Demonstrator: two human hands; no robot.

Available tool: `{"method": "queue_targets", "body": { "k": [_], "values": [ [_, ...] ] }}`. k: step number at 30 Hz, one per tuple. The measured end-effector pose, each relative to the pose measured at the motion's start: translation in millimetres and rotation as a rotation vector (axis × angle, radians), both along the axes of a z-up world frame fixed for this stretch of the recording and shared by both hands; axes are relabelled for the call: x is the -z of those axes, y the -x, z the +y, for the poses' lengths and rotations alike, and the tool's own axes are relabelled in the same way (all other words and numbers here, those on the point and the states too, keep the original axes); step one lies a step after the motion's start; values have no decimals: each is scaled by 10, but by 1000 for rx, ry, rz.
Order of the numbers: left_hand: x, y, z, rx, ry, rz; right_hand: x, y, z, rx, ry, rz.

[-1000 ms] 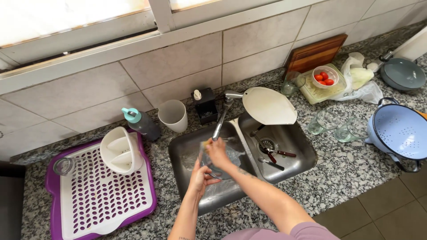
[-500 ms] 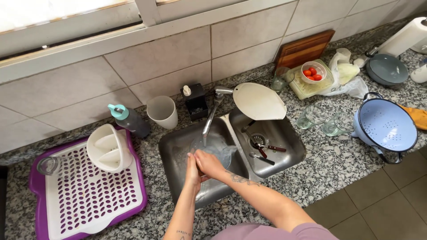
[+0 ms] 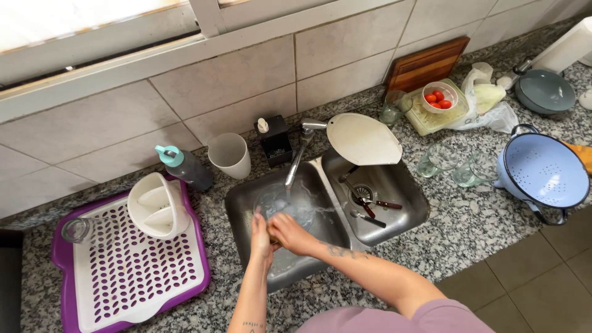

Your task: Scrubbing a baking tray in the sink and wiping down the kitchen countertop with a cloth

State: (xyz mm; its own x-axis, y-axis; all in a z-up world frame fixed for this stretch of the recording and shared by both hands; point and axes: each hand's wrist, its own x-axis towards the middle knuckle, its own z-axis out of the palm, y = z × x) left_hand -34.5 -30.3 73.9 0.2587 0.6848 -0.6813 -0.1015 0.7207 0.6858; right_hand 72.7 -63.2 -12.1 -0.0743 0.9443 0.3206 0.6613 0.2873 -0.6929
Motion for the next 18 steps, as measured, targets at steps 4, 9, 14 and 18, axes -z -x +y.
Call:
{"method": "queue_targets", "body": {
  "k": [4,9,14,18],
  "values": [
    [-26,129,-25,12,11,-9,224,-390,-69,128,71,-173],
    [306,16,-127,107,65,-130,114,-480,293,441,121,-182],
    [378,40,-45,85,70,-117,-107,-135,123,159,126,-142],
    [-114,145,-114,73,34,-70,211,-353,-71,246,139,-300]
  ]
}}
